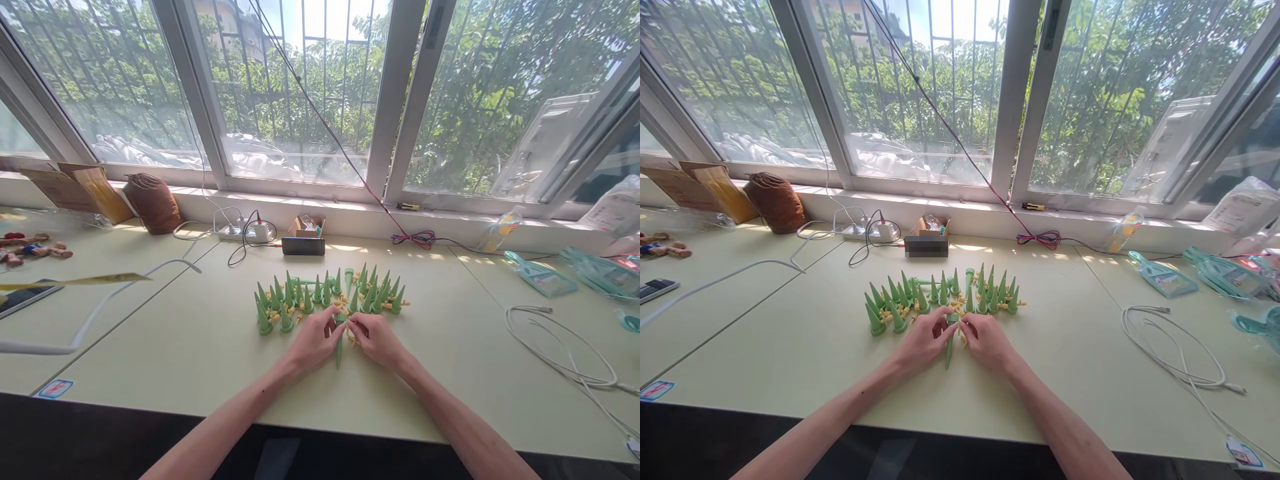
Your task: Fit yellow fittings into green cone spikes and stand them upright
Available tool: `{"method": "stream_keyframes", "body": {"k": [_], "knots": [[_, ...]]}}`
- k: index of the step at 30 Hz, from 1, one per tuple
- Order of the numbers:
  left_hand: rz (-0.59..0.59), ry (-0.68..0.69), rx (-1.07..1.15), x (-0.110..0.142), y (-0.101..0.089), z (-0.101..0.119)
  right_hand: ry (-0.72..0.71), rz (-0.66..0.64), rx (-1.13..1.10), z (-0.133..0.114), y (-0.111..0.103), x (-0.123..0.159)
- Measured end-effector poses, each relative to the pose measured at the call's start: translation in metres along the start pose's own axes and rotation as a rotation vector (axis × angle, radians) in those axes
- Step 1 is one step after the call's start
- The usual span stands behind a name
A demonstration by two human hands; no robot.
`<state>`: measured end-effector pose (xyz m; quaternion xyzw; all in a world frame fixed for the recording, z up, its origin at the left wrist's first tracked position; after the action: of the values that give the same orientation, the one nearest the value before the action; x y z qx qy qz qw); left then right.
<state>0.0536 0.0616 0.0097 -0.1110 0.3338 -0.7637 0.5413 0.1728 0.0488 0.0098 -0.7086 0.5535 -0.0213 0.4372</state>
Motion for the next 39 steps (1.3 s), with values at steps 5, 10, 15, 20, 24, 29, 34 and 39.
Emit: {"method": "stream_keyframes", "body": {"k": [5,10,15,20,24,29,34,39], "knots": [[0.001,0.001,-0.002,-0.0001,-0.0003,-0.0001,-0.009,0.0,0.004,0.0003,0.0007,0.0002],[0.004,0.007,-0.006,-0.0004,-0.0006,0.0,-0.007,0.002,0.009,0.002,0.0014,0.0003],[0.016,0.013,-0.014,-0.0002,-0.0015,0.0017,-0.007,0.003,-0.001,0.0005,0.0007,-0.0005],[0.032,0.015,-0.01,0.0006,-0.0032,0.0034,-0.001,0.017,0.004,-0.0006,-0.001,-0.0002],[0.038,0.016,0.01,0.0004,-0.0035,0.0032,-0.003,0.026,0.006,-0.0003,-0.0012,-0.0003],[0.053,0.012,0.012,-0.0007,-0.0037,0.0009,-0.006,0.039,0.012,0.0022,-0.001,-0.0008],[0.071,0.009,0.021,-0.001,-0.0052,-0.0006,-0.034,0.064,-0.001,0.0014,-0.0024,-0.0008],[0.051,0.008,0.07,-0.0011,-0.0047,-0.001,-0.034,0.095,-0.025,0.0015,-0.0044,-0.0005]]}}
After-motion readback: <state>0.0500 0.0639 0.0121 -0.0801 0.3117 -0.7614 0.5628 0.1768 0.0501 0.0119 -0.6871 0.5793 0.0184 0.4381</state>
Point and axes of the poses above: each hand's wrist, its own x-axis away from the middle knuckle, its own y-axis out of the palm, z = x × y, the point moved 9 cm from there along -x, towards the middle knuckle, and after that the axes turned 6 degrees about -y, right-handed, at the moved point
